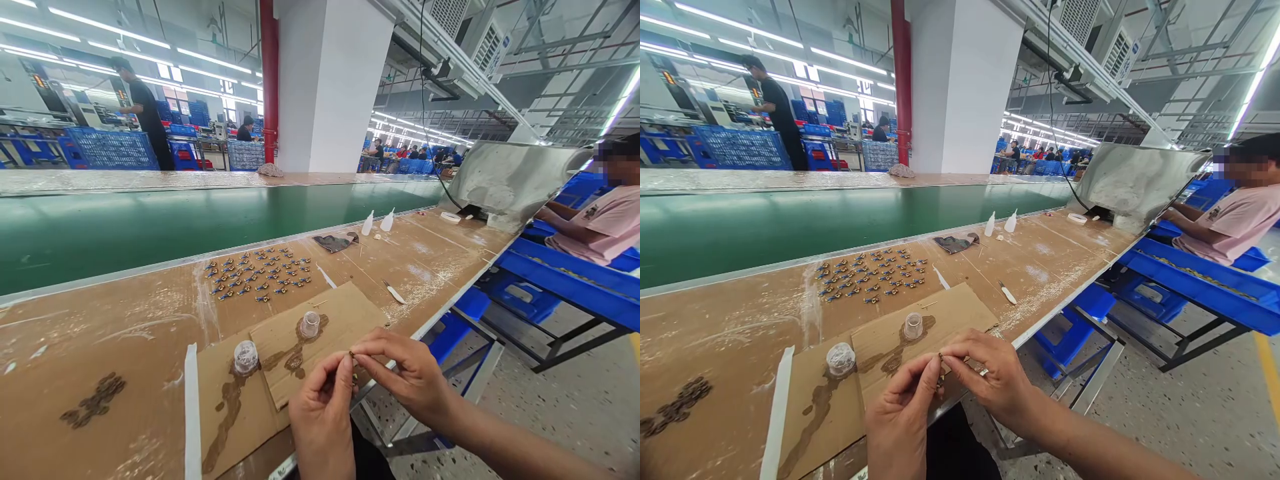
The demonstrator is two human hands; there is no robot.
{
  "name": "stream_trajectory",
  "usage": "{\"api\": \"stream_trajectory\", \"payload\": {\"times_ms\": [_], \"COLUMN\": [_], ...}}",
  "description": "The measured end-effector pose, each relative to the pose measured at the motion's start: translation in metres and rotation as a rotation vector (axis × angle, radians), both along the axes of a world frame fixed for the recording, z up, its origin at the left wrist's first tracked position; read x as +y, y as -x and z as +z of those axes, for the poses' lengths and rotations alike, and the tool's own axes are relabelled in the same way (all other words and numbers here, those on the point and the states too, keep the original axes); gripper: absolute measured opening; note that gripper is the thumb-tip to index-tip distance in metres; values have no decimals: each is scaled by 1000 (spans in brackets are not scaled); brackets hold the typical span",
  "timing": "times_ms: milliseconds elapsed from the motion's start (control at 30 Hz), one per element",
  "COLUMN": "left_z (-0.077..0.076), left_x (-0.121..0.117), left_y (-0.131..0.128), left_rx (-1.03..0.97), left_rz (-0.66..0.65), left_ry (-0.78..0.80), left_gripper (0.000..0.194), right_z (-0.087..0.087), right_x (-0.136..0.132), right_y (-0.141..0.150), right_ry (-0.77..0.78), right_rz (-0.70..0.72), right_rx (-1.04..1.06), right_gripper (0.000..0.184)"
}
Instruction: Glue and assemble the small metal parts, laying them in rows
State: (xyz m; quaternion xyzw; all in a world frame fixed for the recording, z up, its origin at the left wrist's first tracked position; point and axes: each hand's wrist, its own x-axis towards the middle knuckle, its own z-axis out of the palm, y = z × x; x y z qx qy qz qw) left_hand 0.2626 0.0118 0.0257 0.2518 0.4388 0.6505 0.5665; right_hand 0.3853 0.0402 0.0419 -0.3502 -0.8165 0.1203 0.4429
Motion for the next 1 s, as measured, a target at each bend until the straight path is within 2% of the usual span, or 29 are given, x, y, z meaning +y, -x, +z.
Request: {"api": "stream_trajectory", "payload": {"times_ms": [133, 267, 367, 433, 500, 600, 667, 1000], "left_z": [-8, -11, -10, -7, -5, -2, -1, -2], "left_x": [-1, -1, 0, 0, 0, 0, 0, 0], "left_y": [0, -1, -1, -1, 0, 1, 2, 5], "left_rx": [132, 286, 213, 85, 17, 62, 97, 83], "left_rz": [29, 91, 61, 2, -31, -32, -44, -113], "left_ry": [-104, -194, -154, -91, -57, -69, -77, -65], "left_gripper": [14, 8, 10, 14, 18, 18, 18, 21], "right_z": [-5, -10, -10, -7, -4, 1, 3, 14], "right_x": [0, -1, -1, -1, 0, 4, 7, 13], "right_y": [-4, -2, 1, 3, 2, -3, -7, -14], "right_ry": [-76, -203, -207, -98, 92, 359, 425, 179], "right_rz": [9, -39, -71, -51, -8, 45, 63, 168], "right_rx": [-73, -116, -66, 0, 88, 207, 223, -15], "right_gripper": [17, 20, 19, 15, 8, 6, 10, 9]}}
